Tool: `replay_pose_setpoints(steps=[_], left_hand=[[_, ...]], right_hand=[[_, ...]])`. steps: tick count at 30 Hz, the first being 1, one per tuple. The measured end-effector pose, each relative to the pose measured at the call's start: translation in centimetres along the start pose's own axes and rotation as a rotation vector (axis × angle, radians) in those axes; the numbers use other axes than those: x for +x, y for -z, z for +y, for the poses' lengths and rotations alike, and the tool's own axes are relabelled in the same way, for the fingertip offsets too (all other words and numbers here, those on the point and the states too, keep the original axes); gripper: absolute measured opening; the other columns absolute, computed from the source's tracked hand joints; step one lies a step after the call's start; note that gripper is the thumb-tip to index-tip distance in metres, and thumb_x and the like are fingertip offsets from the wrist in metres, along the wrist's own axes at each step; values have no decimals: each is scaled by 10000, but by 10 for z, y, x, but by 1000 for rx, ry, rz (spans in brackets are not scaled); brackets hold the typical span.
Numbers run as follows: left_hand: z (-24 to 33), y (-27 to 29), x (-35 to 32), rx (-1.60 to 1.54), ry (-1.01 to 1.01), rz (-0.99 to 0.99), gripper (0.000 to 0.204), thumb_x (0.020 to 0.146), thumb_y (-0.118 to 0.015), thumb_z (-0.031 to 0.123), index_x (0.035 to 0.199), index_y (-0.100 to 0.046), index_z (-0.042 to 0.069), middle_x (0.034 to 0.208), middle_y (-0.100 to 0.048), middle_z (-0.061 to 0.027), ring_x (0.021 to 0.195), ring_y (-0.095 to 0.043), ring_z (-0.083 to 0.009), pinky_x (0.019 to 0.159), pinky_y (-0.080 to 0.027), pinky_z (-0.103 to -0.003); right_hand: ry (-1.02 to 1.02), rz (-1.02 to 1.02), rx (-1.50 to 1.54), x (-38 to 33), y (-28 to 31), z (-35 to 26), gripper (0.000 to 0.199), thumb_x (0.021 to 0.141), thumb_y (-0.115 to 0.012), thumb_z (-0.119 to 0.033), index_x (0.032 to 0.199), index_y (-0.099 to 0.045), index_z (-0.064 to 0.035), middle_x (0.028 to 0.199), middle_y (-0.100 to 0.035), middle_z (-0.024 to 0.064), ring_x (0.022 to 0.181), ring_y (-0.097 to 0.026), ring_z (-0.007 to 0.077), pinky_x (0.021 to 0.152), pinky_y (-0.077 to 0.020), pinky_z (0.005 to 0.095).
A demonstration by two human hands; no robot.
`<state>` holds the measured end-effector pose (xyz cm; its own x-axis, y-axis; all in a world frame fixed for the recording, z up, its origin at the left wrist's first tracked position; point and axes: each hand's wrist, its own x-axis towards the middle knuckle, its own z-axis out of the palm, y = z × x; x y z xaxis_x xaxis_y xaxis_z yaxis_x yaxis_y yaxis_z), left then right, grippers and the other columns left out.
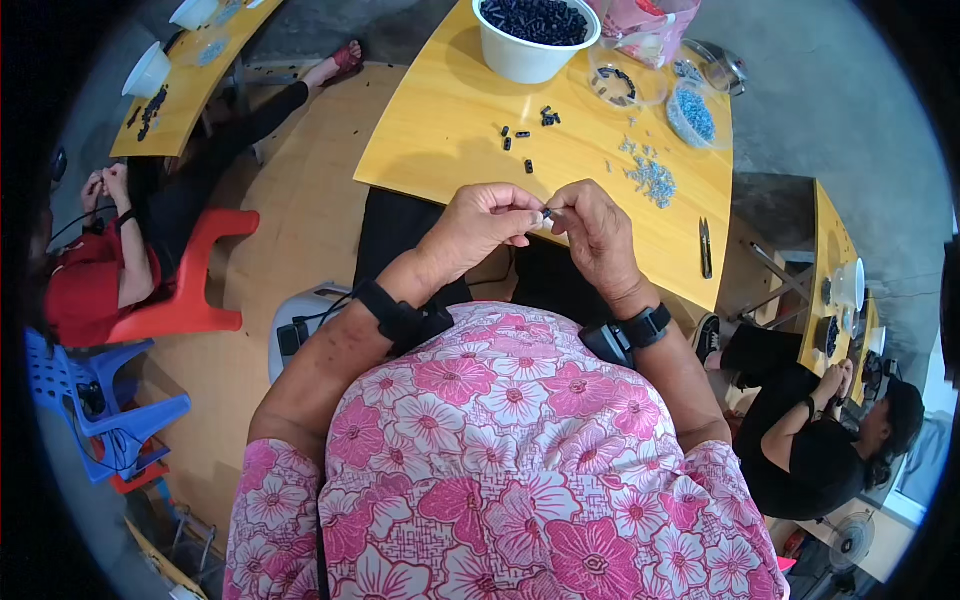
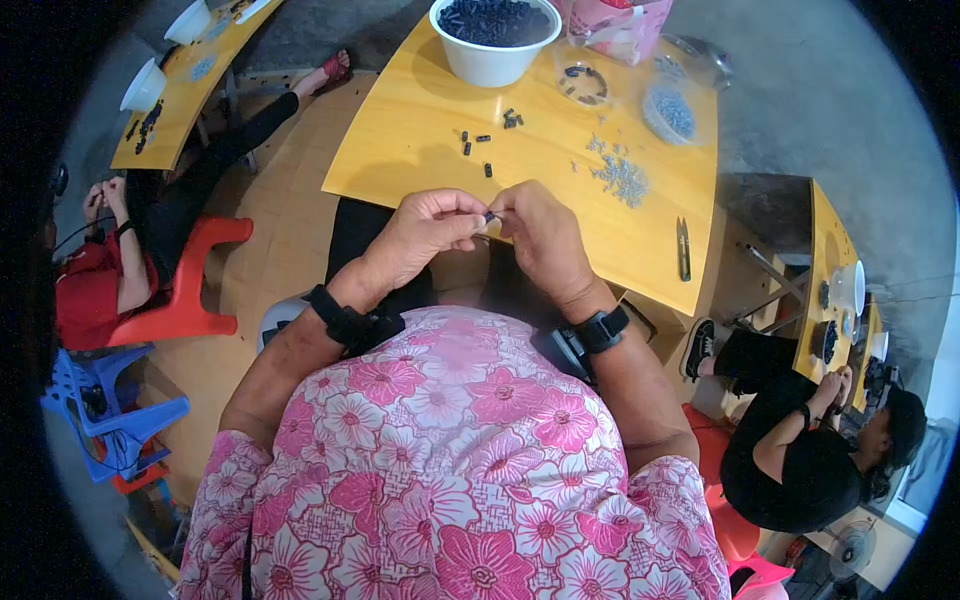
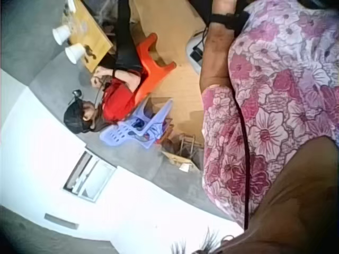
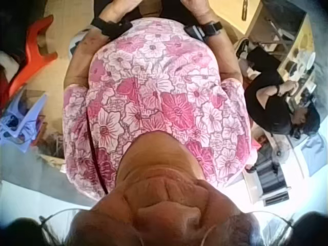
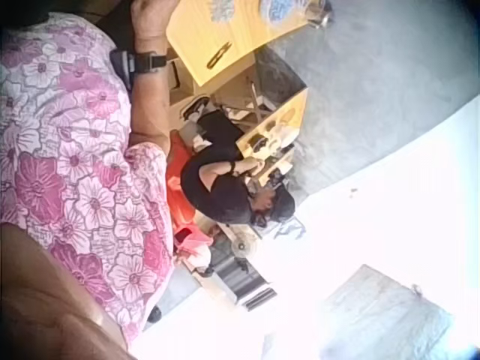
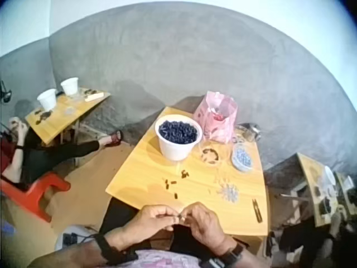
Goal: Manual assembly or sorting of small black plastic components.
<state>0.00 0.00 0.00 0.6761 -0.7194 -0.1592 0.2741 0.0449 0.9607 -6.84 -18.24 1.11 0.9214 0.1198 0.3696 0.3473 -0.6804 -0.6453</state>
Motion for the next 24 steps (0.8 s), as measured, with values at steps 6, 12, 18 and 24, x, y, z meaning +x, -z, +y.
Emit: replay_pose_setpoints(steps=[6, 12, 18, 24], left_hand=[[5, 0, -1, 12, 40, 0, 166, 912, -605, 132, 1030, -644, 22, 894, -640, -17, 758, -589, -69, 697, -504, -201], [3, 0, -1, -20, 44, 18, 159, 917, -599, 133, 1023, -644, 23, 914, -643, -21, 790, -594, -71, 708, -506, -204], [-7, 3, 2, -113, 72, 40, 157, 921, -594, 136, 1019, -642, 23, 932, -641, -26, 817, -595, -73, 729, -503, -210], [-12, 5, 4, -152, 78, 35, 162, 919, -601, 145, 1032, -637, 35, 947, -639, -17, 834, -596, -71, 722, -494, -209]], right_hand=[[-16, 38, 78, 4, 0, -2, 182, 800, -540, 80, 941, -554, -35, 790, -536, 117, 661, -602, 248, 613, -494, 318], [-36, 12, 34, 5, 1, -8, 190, 801, -545, 78, 950, -575, -37, 787, -554, 117, 665, -608, 242, 612, -499, 327], [-20, 81, 58, 3, -5, -8, 170, 801, -604, 31, 954, -618, -42, 792, -594, 113, 686, -615, 241, 614, -502, 323], [-3, 135, 54, 3, -12, -9, 239, 754, -733, -78, 968, -630, -52, 814, -611, 107, 713, -627, 241, 630, -503, 314]])
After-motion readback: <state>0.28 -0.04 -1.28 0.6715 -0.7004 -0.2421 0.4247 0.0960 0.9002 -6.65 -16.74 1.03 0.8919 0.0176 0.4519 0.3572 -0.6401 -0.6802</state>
